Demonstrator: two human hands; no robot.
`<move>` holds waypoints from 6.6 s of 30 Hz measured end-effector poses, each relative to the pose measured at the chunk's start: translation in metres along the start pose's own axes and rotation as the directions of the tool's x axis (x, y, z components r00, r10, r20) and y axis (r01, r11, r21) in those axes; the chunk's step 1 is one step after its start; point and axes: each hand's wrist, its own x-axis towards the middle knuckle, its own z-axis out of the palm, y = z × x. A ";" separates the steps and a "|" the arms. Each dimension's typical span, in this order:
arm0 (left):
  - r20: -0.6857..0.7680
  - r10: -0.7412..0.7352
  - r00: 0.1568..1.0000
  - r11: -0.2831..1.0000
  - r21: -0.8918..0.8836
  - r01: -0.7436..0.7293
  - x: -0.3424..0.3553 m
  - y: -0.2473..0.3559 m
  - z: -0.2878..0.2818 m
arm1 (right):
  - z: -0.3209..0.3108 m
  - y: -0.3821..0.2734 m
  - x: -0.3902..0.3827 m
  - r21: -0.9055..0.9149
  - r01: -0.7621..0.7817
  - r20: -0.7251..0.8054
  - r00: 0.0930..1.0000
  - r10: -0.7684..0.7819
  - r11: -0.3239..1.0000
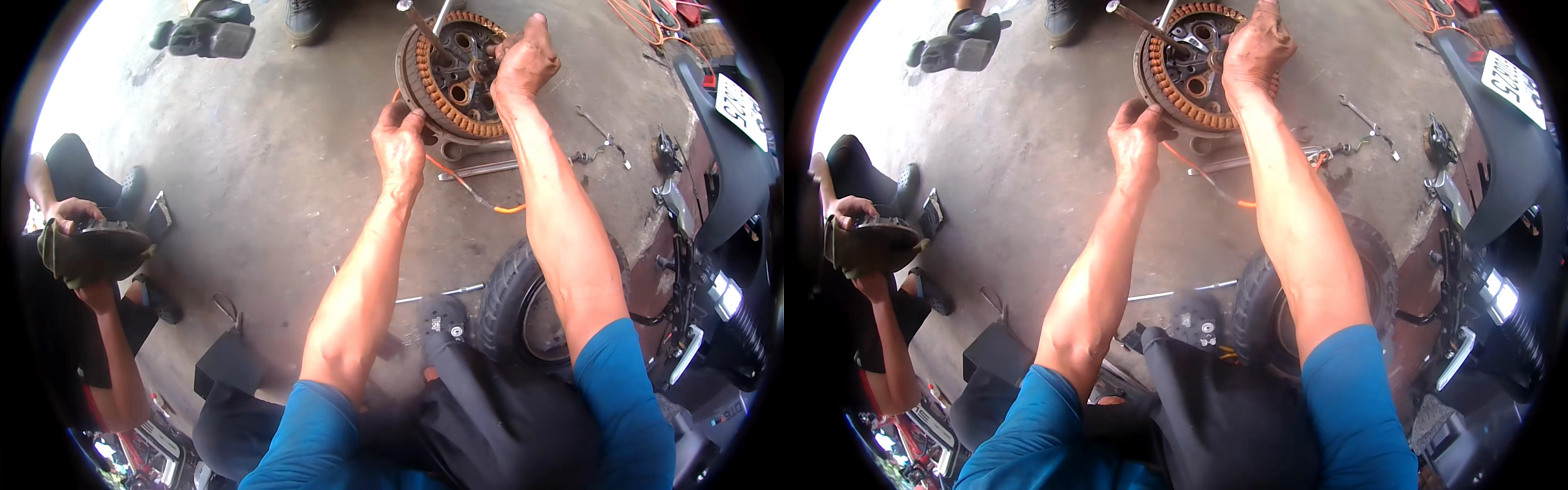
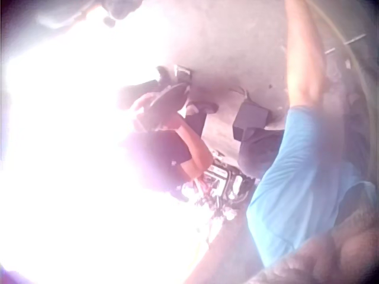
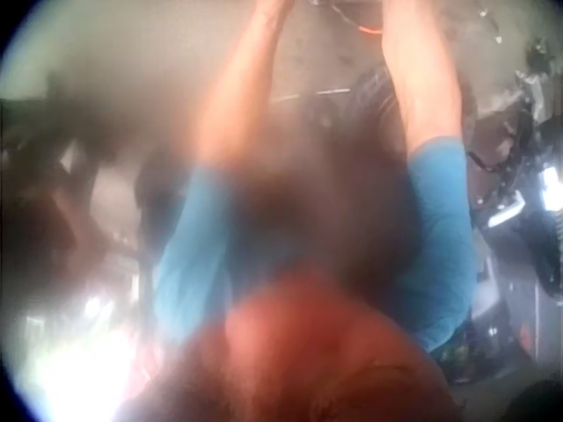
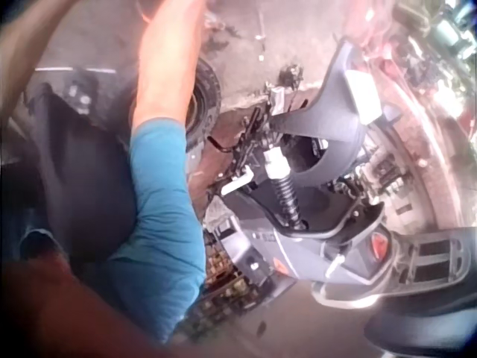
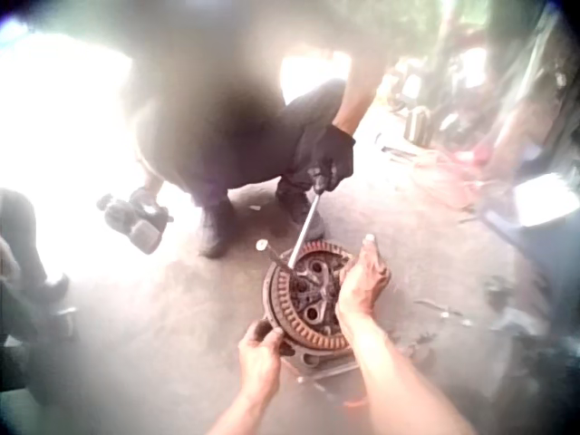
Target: The person disassembles an electric scooter wheel hub motor by prying open the hub casing with a metal bar, extracting the stator core from the wheel rim, and working on the disassembled motor components.
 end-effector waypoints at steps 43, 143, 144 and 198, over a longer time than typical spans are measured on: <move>-0.074 -0.005 0.997 0.993 0.118 0.013 -0.010 -0.013 -0.006 | 0.008 0.011 -0.002 -0.019 -0.155 0.325 0.933 0.152 0.988; -0.105 0.014 0.994 0.999 0.050 -0.009 0.013 0.012 -0.016 | 0.040 0.021 0.002 -0.556 0.371 0.225 0.929 -0.295 0.744; -0.079 0.023 0.997 0.998 0.063 -0.018 0.012 0.011 -0.017 | 0.038 0.020 0.003 -0.557 0.371 0.225 0.929 -0.295 0.743; -0.121 0.042 0.992 0.998 0.052 -0.035 0.011 0.007 -0.028 | 0.056 0.026 -0.015 -0.505 0.349 0.238 0.936 -0.261 0.789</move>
